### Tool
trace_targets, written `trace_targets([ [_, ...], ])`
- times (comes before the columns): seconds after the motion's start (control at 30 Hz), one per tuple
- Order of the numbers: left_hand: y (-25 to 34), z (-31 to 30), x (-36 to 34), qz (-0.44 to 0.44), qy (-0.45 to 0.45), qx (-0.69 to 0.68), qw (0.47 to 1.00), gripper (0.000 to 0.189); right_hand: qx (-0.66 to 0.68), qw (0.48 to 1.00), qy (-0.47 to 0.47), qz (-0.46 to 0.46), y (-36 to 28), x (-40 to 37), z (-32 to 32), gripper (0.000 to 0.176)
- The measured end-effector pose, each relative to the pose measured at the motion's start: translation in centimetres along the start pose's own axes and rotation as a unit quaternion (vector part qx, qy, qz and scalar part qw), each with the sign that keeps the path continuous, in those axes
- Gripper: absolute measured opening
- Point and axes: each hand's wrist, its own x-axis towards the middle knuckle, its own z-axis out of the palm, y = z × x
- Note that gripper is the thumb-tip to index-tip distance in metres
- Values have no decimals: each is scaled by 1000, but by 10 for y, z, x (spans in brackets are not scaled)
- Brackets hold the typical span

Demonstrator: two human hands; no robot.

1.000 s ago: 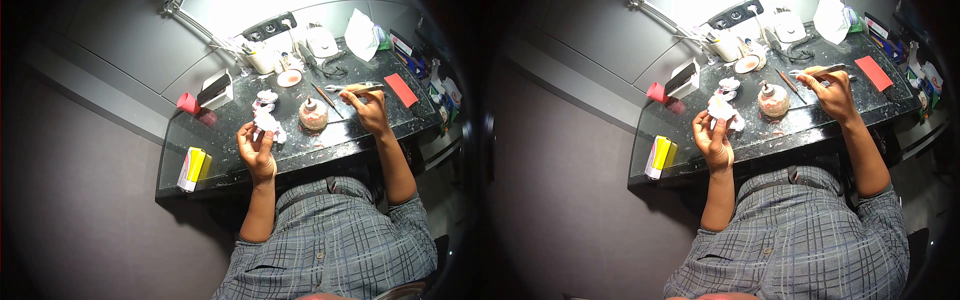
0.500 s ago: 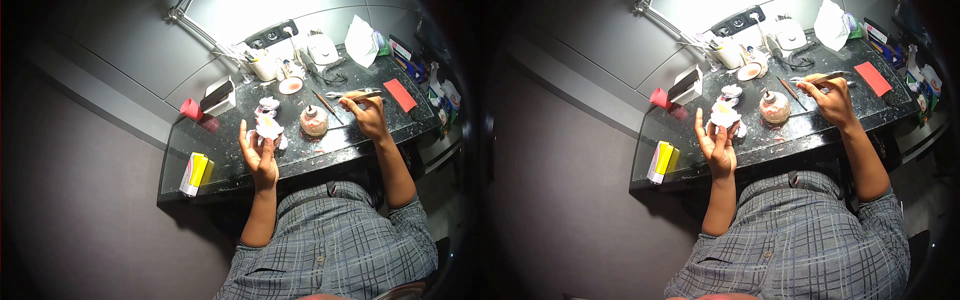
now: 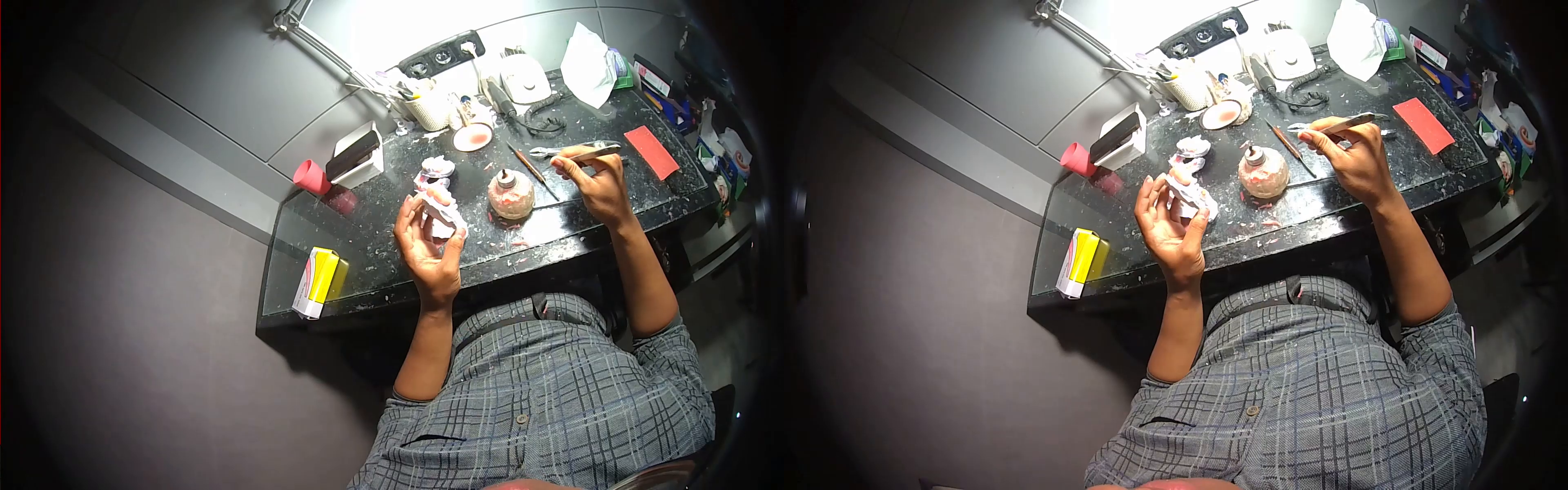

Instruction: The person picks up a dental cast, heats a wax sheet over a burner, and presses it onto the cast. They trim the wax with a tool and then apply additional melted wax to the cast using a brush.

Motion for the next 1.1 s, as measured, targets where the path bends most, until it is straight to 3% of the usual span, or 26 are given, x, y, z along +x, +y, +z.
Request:
trace_targets([
  [0.07, 5, 4, -2, 27, 9, 111, 993, 82, 4, 1000, 4, -2, 1, -1, 1, 13],
  [0.27, -3, -1, -10, 131, -12, 271, 953, 74, 6, 1000, 9, -4, 3, 0, 1, 14],
  [0.5, -2, 6, -10, 162, -33, 215, 963, 68, 6, 1000, 8, -12, 1, 0, 0, 13],
  [0.57, 1, 8, -11, 23, -15, 24, 999, 66, 16, 1000, 8, -9, 3, 0, 1, 13],
  [0.6, 1, 6, -9, 23, -15, 24, 999, 66, 25, 1000, 8, -6, 4, -1, 1, 13],
  [0.63, 2, 3, -4, -51, 21, -64, 996, 65, 26, 1000, 8, -6, 4, 0, 1, 13],
  [0.67, 3, -2, 1, -125, 57, -152, 979, 64, 24, 1000, 8, -8, 3, 0, 1, 13],
  [0.73, 6, -14, 4, -151, 61, -201, 966, 64, 23, 1000, 7, -11, 2, 0, 1, 12],
  [0.8, 4, -24, 4, -228, 72, -335, 911, 64, 17, 1000, 9, -5, 0, -1, 1, 12],
  [1.1, 1, -26, 2, -207, 58, -285, 934, 66, 1, 1000, 16, -13, 1, 0, 2, 12],
])
